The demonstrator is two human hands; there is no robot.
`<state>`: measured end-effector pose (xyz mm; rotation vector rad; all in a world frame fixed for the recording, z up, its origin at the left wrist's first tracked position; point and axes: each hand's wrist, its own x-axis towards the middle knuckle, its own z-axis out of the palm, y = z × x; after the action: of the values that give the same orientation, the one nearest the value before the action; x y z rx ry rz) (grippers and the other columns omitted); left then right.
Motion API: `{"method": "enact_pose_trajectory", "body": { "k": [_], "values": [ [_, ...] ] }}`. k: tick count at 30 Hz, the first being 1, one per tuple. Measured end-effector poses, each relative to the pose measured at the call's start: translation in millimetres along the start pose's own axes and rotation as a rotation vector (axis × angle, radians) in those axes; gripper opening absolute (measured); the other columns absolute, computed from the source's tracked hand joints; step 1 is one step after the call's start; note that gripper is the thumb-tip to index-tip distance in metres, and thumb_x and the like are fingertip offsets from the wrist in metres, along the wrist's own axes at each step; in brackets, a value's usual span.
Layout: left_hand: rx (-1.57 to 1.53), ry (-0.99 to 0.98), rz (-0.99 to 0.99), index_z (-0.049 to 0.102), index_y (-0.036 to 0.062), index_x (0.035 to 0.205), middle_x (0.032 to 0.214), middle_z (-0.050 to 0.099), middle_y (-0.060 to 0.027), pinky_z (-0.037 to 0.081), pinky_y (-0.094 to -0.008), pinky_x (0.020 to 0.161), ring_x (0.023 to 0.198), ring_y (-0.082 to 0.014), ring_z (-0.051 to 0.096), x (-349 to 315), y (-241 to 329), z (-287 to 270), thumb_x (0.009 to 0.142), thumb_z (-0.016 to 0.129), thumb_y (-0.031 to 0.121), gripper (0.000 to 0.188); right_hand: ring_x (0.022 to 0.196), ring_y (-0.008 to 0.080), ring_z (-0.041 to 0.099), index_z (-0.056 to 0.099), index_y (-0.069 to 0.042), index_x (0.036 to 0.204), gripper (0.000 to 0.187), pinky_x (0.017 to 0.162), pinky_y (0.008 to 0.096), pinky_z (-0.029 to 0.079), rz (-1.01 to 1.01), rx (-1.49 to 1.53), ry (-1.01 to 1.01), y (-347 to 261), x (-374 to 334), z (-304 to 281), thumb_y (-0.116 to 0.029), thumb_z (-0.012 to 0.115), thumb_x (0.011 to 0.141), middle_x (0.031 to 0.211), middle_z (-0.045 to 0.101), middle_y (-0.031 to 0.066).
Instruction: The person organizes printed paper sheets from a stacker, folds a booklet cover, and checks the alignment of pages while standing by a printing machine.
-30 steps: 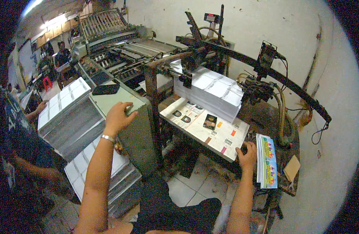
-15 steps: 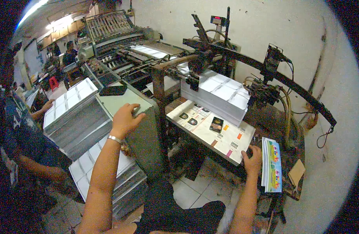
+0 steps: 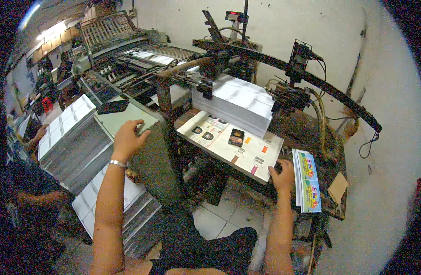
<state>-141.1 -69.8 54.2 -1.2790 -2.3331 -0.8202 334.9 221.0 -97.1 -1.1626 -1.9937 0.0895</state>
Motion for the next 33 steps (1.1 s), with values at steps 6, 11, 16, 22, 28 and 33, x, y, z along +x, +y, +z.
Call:
{"method": "enact_pose_trajectory", "body": {
  "k": [6,11,16,22,28,33],
  "values": [
    [0.014,-0.018,-0.004,0.068,0.0133,0.117,0.098,0.064,-0.0123,0.052,-0.044,0.081,0.093,-0.0319,0.066,0.8,-2.7,0.7,0.083,0.074,0.043,0.046,0.117,0.035,0.056,0.069,-0.005,0.114,0.048,0.102,0.0434,0.044,0.028,0.002,-0.011,-7.2,0.8,-3.5,-0.033,0.079,0.076,0.121,0.062,0.0167],
    [0.003,0.011,0.006,0.07,0.009,0.114,0.094,0.065,-0.0123,0.052,-0.0425,0.08,0.088,-0.0303,0.066,-0.3,0.1,1.8,0.081,0.076,0.04,0.046,0.119,0.0347,0.055,0.07,-0.006,0.115,0.049,0.103,0.0433,0.043,0.057,-0.001,-0.035,-6.9,0.4,-5.1,-0.035,0.079,0.077,0.124,0.061,0.0165],
    [-0.008,0.015,0.016,0.07,0.0091,0.114,0.093,0.065,-0.0123,0.052,-0.0423,0.079,0.087,-0.0301,0.065,0.2,-1.8,0.8,0.081,0.076,0.04,0.046,0.119,0.0349,0.055,0.069,-0.006,0.114,0.048,0.103,0.0435,0.043,0.055,0.009,-0.033,-9.2,0.3,-5.8,-0.035,0.079,0.078,0.124,0.06,0.0164],
    [-0.003,0.03,0.034,0.07,0.0097,0.115,0.092,0.065,-0.0118,0.053,-0.0422,0.078,0.088,-0.0297,0.066,0.7,-4.4,2.8,0.081,0.076,0.04,0.046,0.118,0.0353,0.056,0.069,-0.007,0.114,0.046,0.103,0.0438,0.044,0.045,0.012,-0.028,-11.2,0.2,-7.2,-0.035,0.078,0.078,0.123,0.062,0.0161],
    [-0.002,0.024,0.022,0.069,0.01,0.115,0.092,0.065,-0.0115,0.052,-0.0418,0.079,0.088,-0.0295,0.065,0.0,-2.6,2.2,0.081,0.076,0.04,0.046,0.117,0.0356,0.056,0.069,-0.006,0.114,0.045,0.102,0.0439,0.044,0.033,0.005,-0.02,-9.1,0.0,-5.7,-0.034,0.078,0.079,0.122,0.062,0.0162],
    [0.004,0.019,0.025,0.069,0.0103,0.116,0.093,0.065,-0.0113,0.052,-0.042,0.079,0.089,-0.0295,0.065,0.5,-2.8,2.3,0.082,0.075,0.04,0.046,0.117,0.0359,0.056,0.069,-0.006,0.113,0.045,0.102,0.0443,0.043,0.037,0.009,-0.023,-8.9,0.4,-6.1,-0.035,0.077,0.079,0.122,0.062,0.0163]
  ]
}}
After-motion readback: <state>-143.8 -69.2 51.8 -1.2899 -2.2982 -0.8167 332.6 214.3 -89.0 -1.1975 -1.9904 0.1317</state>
